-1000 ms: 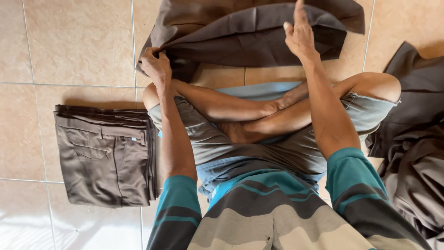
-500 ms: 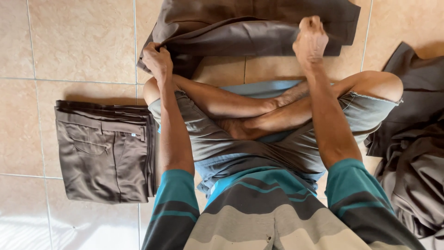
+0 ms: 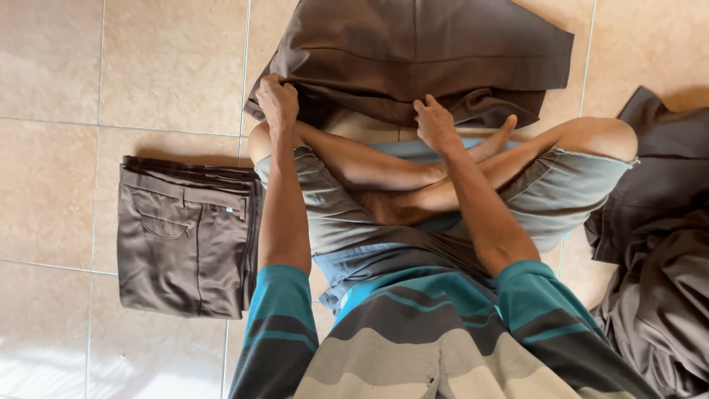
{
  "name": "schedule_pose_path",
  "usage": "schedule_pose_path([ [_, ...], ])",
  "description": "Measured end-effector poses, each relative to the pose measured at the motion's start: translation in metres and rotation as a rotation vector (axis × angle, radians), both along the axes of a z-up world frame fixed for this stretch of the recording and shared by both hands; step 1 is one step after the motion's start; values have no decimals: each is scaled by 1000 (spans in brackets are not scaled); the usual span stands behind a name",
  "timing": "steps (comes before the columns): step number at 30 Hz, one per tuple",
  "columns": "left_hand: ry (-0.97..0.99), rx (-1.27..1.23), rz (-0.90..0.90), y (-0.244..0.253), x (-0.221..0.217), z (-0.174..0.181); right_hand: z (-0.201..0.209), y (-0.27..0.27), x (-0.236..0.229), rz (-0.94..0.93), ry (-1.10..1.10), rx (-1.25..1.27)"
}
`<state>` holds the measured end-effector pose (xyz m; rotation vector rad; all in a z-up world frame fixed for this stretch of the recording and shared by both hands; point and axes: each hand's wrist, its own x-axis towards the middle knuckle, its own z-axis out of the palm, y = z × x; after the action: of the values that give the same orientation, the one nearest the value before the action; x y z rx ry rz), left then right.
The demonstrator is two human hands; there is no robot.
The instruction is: A person sitting on a tiled floor folds brown trousers and stacks them neatly.
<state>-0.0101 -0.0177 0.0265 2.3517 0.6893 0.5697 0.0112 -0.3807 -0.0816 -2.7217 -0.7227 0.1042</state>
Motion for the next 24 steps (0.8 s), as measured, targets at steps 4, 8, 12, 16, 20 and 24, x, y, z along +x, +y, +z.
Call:
schedule_pose_path([
  [4, 178, -74, -10, -6, 5, 4, -19, -4, -16, -200, 125, -121],
  [8, 294, 64, -90, -2, 19, -11, -45, -5, -7, -169, 239, -214],
  [12, 244, 99, -89, -13, 28, -3, -43, -6, 11, -134, 366, -289],
  [16, 268, 104, -85, -20, 28, 3, -15, -1, 15, -128, 482, -313],
  [20, 218, 82, -44, -12, 24, -8, -42, -9, 27, -122, 413, -181],
  [24, 243, -15, -46, 3, 2, -23, -71, -15, 42, -21, 244, -135],
])
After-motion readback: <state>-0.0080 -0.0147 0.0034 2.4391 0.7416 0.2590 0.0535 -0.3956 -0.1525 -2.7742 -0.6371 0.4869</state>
